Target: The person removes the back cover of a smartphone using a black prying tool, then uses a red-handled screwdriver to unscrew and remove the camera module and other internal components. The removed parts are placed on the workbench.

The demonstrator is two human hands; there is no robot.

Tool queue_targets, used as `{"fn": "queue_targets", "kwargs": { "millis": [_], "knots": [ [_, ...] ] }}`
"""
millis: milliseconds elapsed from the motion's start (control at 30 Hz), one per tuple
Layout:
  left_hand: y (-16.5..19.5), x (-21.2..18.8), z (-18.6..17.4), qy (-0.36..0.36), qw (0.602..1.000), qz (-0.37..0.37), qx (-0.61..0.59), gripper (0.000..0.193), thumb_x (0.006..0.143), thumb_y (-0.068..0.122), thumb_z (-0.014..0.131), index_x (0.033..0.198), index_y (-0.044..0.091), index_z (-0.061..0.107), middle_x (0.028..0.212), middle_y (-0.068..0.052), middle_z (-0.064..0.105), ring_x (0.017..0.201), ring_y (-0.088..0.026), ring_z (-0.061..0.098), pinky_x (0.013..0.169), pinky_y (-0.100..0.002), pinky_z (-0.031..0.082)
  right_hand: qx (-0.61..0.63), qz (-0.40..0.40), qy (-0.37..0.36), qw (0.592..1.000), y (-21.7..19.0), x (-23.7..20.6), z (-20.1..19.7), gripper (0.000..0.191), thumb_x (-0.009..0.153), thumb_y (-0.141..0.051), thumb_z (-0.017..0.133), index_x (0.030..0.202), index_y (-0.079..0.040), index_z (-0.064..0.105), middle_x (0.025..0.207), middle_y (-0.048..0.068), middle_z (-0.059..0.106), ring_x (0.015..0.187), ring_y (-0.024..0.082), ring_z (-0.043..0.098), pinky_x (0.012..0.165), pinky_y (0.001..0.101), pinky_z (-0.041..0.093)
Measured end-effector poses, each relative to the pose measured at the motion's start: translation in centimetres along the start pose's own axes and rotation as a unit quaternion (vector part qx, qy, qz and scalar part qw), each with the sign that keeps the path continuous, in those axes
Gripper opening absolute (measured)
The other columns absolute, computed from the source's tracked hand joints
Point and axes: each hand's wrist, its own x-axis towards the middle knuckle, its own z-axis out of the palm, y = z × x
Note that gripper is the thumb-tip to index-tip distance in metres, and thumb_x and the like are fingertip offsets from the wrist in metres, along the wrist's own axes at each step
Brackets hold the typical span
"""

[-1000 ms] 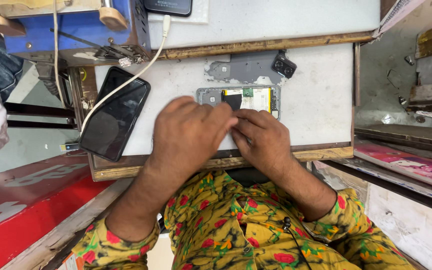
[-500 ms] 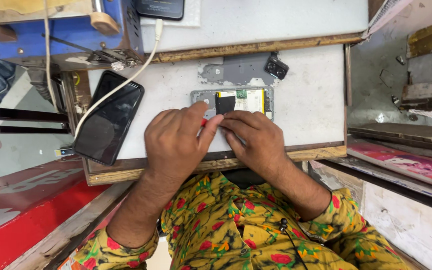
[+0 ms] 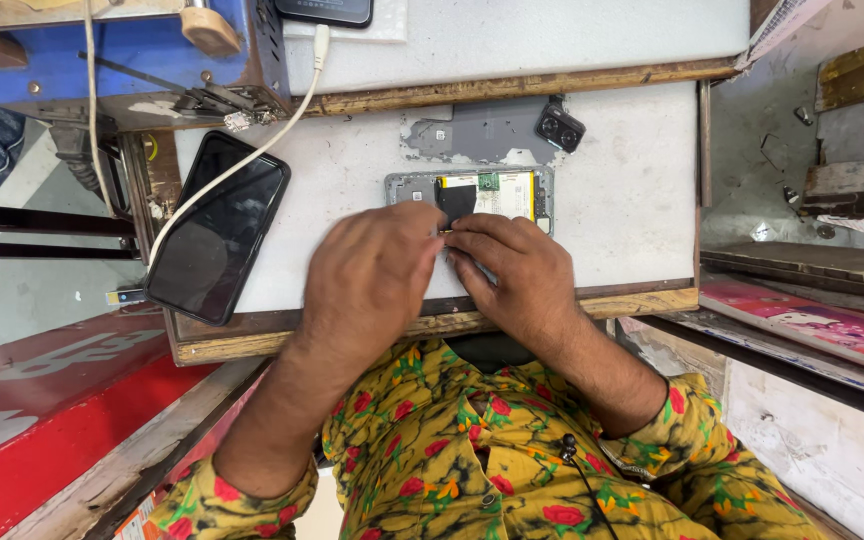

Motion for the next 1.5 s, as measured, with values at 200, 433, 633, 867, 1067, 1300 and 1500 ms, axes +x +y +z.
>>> {"fn": "queue_targets", "kwargs": {
  "millis": [200,433,633,867,1067,1300,1500],
  "knots": [
    [1.1,0.2,-1.0,-0.141,0.987,-0.025,0.078,0.016,0.105,0.016,0.073,0.120,0.014,0.067,0.100,-0.005,0.069,0.097,-0.024,0.068,0.104,-0.051,0.053,-0.003,-0.006,0.009,1.000,0.3,-0.3,0.4,0.027,0.083,-0.011,0.079,0.109,-0.010,0.073,0.118,0.002,0.072,0.096,0.025,0.070,0.080,0.0363,0.058],
    [1.7,0.5,-1.1,-0.122,0.989,-0.001,0.081,0.031,0.090,0.015,0.070,0.122,0.015,0.067,0.101,-0.002,0.069,0.100,-0.022,0.066,0.105,-0.055,0.047,0.004,0.001,0.012,1.000,0.2,-0.5,0.4,0.028,0.080,-0.011,0.080,0.106,-0.009,0.073,0.119,0.001,0.072,0.097,0.026,0.069,0.080,0.0371,0.058],
    [1.7,0.8,-0.8,-0.057,0.989,0.008,0.136,0.023,0.098,0.025,0.072,0.116,0.011,0.066,0.079,-0.002,0.065,0.078,-0.021,0.066,0.103,-0.049,0.049,-0.014,0.014,0.006,1.000,0.2,-0.6,0.4,0.025,0.079,-0.012,0.082,0.103,-0.010,0.073,0.115,0.003,0.071,0.093,0.027,0.068,0.078,0.0382,0.057],
    [1.3,0.3,-0.8,0.020,0.994,0.002,0.108,0.030,0.098,0.023,0.081,0.116,0.005,0.066,0.073,-0.005,0.062,0.070,-0.024,0.065,0.097,-0.044,0.053,0.009,-0.002,0.024,1.000,-0.3,0.0,0.0,0.023,0.084,-0.012,0.081,0.106,-0.011,0.075,0.116,0.001,0.073,0.092,0.024,0.069,0.078,0.0356,0.057],
    [0.8,-0.6,-0.7,0.039,0.996,-0.027,0.079,0.032,0.098,0.019,0.082,0.120,0.005,0.064,0.078,-0.003,0.066,0.073,-0.023,0.067,0.098,-0.043,0.054,0.015,-0.006,0.028,0.999,-0.4,0.0,-0.2,0.022,0.088,-0.015,0.081,0.109,-0.013,0.075,0.115,0.000,0.072,0.096,0.023,0.070,0.080,0.0353,0.058],
    [-0.1,-1.8,-0.7,0.056,0.994,-0.077,0.058,0.033,0.096,0.016,0.084,0.120,0.005,0.063,0.081,-0.003,0.068,0.076,-0.024,0.069,0.099,-0.045,0.054,0.001,-0.011,0.018,1.000,-0.7,0.2,-0.2,0.022,0.089,-0.015,0.079,0.110,-0.015,0.076,0.115,0.000,0.072,0.094,0.022,0.070,0.078,0.0348,0.058],
    [-0.5,-3.3,-2.1,0.099,0.987,-0.107,0.070,0.040,0.093,0.012,0.086,0.122,0.003,0.060,0.102,-0.013,0.074,0.094,-0.036,0.071,0.102,-0.045,0.055,-0.015,-0.017,-0.028,0.999,-1.2,0.5,-0.8,0.024,0.089,-0.016,0.079,0.113,-0.016,0.076,0.115,0.000,0.070,0.096,0.023,0.069,0.077,0.0362,0.058]
  ]
}}
